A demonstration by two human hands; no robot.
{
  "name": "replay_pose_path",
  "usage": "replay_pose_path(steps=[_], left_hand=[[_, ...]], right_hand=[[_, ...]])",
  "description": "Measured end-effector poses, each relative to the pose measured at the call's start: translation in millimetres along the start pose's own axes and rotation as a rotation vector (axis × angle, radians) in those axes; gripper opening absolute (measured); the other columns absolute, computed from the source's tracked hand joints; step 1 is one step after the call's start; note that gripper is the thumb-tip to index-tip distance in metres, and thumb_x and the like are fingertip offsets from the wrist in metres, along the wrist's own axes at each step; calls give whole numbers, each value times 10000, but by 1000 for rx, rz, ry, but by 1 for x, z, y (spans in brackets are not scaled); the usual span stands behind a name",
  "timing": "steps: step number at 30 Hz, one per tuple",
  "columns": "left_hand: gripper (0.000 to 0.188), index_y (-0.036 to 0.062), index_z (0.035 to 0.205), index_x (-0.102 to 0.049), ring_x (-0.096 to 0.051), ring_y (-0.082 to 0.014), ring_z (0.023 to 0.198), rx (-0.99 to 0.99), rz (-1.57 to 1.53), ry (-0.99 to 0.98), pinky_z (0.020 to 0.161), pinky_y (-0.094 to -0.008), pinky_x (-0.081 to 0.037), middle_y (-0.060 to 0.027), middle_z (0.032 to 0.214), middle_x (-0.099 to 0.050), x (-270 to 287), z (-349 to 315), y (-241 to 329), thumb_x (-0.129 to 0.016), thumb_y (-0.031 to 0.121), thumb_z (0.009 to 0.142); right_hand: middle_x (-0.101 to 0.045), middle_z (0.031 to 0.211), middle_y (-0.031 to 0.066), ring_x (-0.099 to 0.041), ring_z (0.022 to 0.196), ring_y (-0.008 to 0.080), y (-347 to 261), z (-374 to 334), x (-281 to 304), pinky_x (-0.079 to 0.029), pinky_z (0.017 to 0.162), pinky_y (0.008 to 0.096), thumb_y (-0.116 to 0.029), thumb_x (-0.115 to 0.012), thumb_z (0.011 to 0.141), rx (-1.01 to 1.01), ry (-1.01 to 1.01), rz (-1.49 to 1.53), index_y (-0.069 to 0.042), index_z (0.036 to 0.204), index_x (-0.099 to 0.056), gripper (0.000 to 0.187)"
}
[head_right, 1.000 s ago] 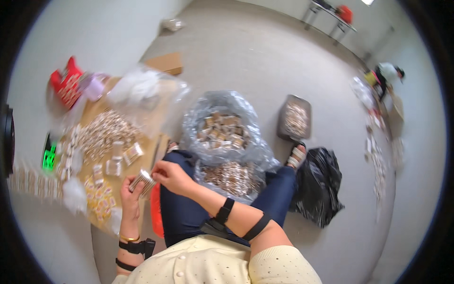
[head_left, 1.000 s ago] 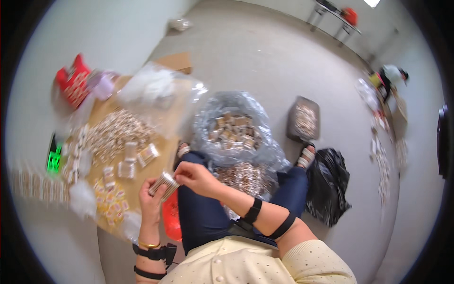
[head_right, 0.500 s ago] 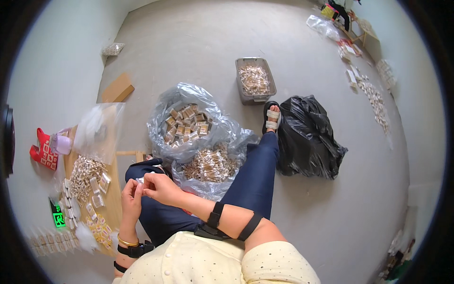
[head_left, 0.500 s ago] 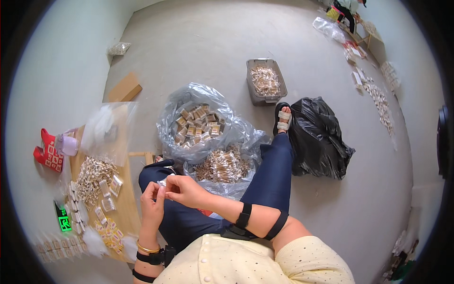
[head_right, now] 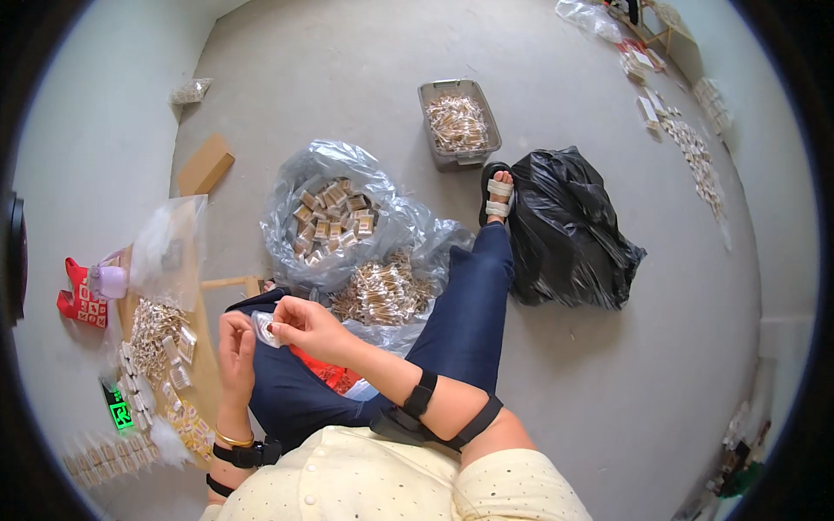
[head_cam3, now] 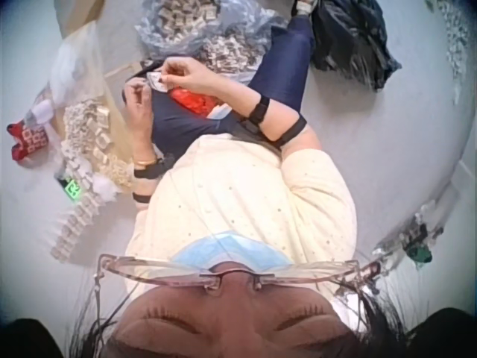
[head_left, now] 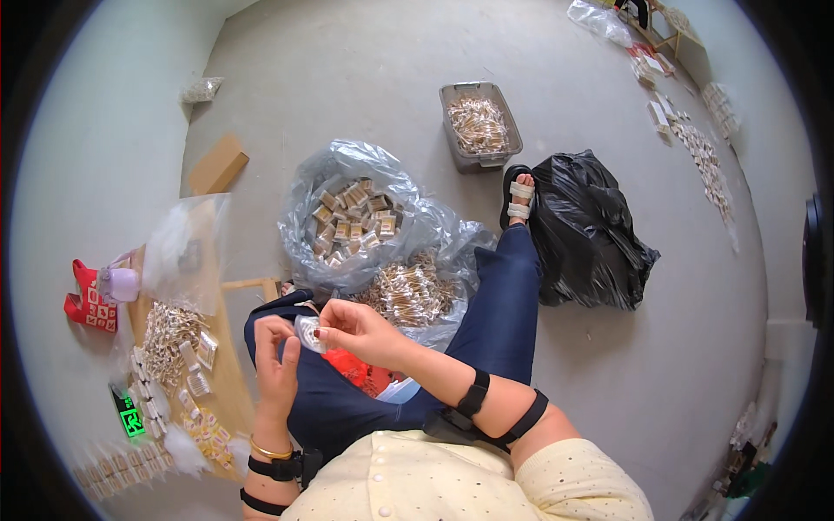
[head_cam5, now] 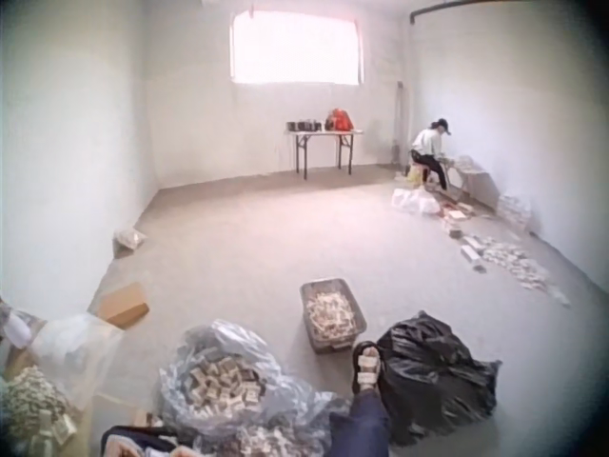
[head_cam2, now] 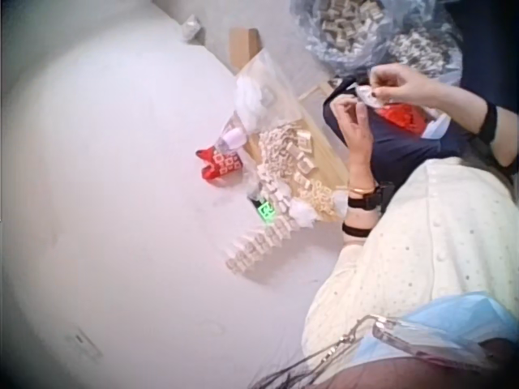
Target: The person sits on the floor and packs small wooden sticks into clear plastic bags. They place a yellow label on each bag and arrange the finished packages on a low wooden table. The person repeatedly picks up sticks, fills bags, and organizes the output.
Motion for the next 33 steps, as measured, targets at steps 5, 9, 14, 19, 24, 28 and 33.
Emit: replay_pose_path(steps=[5, 9, 14, 19, 24, 28, 33], left_hand=[[559, 64, 1197, -497, -590, -152, 1041, 539, -721, -104, 879, -312, -477, -53, 1089, -606, -26, 19, -29, -338, 557, 988], [413, 94, 1008, -567, -640, -97, 779, 656, -826, -75, 688, -260, -523, -18, 906, -653, -42, 30, -57, -405, 474, 1000], [380, 81, 938, -578, -613, -72, 707, 733, -719, 43, 637, -227, -490, 1, 829, -643, -55, 56, -85, -461, 437, 995], [373, 82, 936, -580, -593, -64, 677, 856, -651, 132, 606, -218, -469, 9, 808, -630, -53, 69, -115, -465, 432, 995], [351, 95, 911, -570, -581, -60, 662, 990, -606, 136, 601, -218, -465, 10, 792, -618, -57, 80, -133, -457, 414, 1002], [338, 101, 881, -554, -576, -56, 679, 1052, -595, 166, 616, -215, -459, 12, 790, -606, -65, 82, -147, -456, 400, 1005], [319, 110, 869, -547, -557, -46, 701, 1068, -609, 139, 645, -219, -451, 24, 793, -584, -70, 92, -155, -458, 382, 1008]], right_hand=[[-535, 889, -14, -533, 845, 66, 0, 2, 16, -454, 791, 240, -182, -610, 945, 27, -37, 249, -45, 953, -511, 169], [-571, 887, -4, -560, 847, 85, 16, 11, 43, -472, 797, 273, -236, -581, 963, 21, -18, 184, -43, 963, -542, 197], [-646, 854, 32, -606, 796, 128, 104, 22, 198, -494, 740, 318, -284, -525, 973, -367, 411, -460, -38, 1043, -619, 273], [-659, 913, 89, -598, 701, 192, 194, -30, 334, -484, 626, 333, -84, -557, 838, -775, 1245, 28, -92, 1172, -633, 342], [-651, 1055, 70, -622, 916, 218, 244, -25, 382, -493, 791, 346, -11, -506, 827, -507, 1171, -210, -143, 1162, -655, 390], [-637, 1158, 105, -607, 1064, 295, 214, 29, 370, -474, 892, 370, -22, -524, 811, -612, 678, -1038, -45, 1042, -692, 287], [-364, 1485, 137, -648, 1043, 306, 198, 57, 385, -528, 834, 445, -90, -487, 871, -1019, 215, -1583, -103, 1422, -377, 562]])
Point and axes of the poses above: each hand's wrist, its own z-axis towards the middle knuckle, its own x-axis out of the back of the hand, y = z × x, the point moved 3 cm from there along z, towards the middle knuckle
